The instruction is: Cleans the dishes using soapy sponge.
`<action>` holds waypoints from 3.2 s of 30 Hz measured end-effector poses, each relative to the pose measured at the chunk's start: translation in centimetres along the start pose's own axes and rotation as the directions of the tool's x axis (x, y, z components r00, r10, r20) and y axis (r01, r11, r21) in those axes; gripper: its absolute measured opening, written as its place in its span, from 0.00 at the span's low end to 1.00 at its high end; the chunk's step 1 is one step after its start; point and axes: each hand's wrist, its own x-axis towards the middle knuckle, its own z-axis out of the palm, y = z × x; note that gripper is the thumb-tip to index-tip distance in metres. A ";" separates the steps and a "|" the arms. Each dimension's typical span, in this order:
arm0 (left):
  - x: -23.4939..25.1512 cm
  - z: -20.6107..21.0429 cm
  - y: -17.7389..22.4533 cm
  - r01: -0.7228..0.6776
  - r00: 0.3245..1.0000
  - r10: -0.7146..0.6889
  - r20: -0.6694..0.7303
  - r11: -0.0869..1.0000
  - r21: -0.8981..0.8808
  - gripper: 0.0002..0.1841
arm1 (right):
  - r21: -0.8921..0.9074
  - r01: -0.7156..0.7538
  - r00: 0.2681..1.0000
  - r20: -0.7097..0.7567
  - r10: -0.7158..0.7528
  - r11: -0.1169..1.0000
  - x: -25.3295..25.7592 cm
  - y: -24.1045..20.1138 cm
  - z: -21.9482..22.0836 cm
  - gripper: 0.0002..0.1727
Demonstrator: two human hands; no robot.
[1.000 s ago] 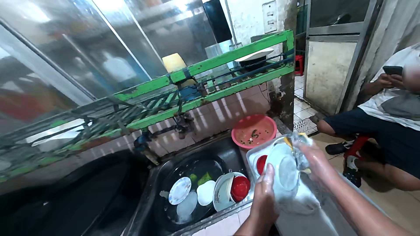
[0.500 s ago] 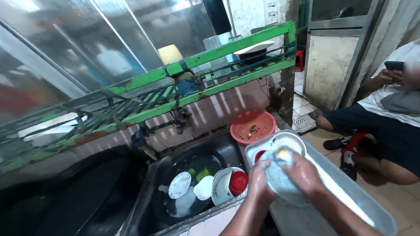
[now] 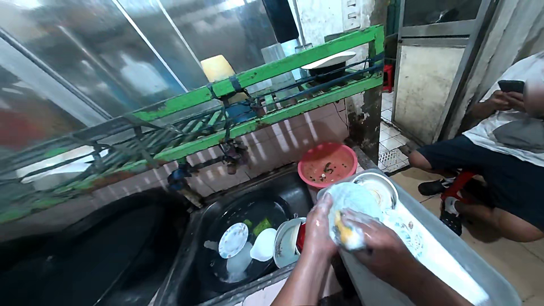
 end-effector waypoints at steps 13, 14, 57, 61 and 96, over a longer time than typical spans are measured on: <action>1.2 -6.4 1.2 -0.148 0.969 0.140 -0.205 0.989 -0.027 0.23 | -0.043 -0.021 0.952 0.304 0.033 0.999 -0.9 -1.8 0.3 0.26; 1.9 -8.8 1.6 -0.186 0.931 0.172 -0.321 0.982 -0.014 0.25 | -0.042 -0.074 0.927 0.365 0.084 0.996 -1.5 -1.4 -1.0 0.25; -4.0 2.3 -6.8 -0.619 0.699 -0.406 0.588 0.066 0.782 0.30 | 0.569 -0.589 0.589 -0.183 0.787 0.574 -3.8 2.9 -9.7 0.24; -3.6 3.5 -7.5 -0.572 0.597 -0.644 0.478 0.076 0.817 0.42 | 0.562 -0.602 0.569 -0.197 0.798 0.568 -4.9 3.4 -10.3 0.26; 1.8 2.9 -4.3 0.213 0.937 -0.338 0.090 0.757 0.618 0.31 | 0.531 -0.722 0.524 0.000 0.852 0.444 -4.7 3.9 -10.4 0.23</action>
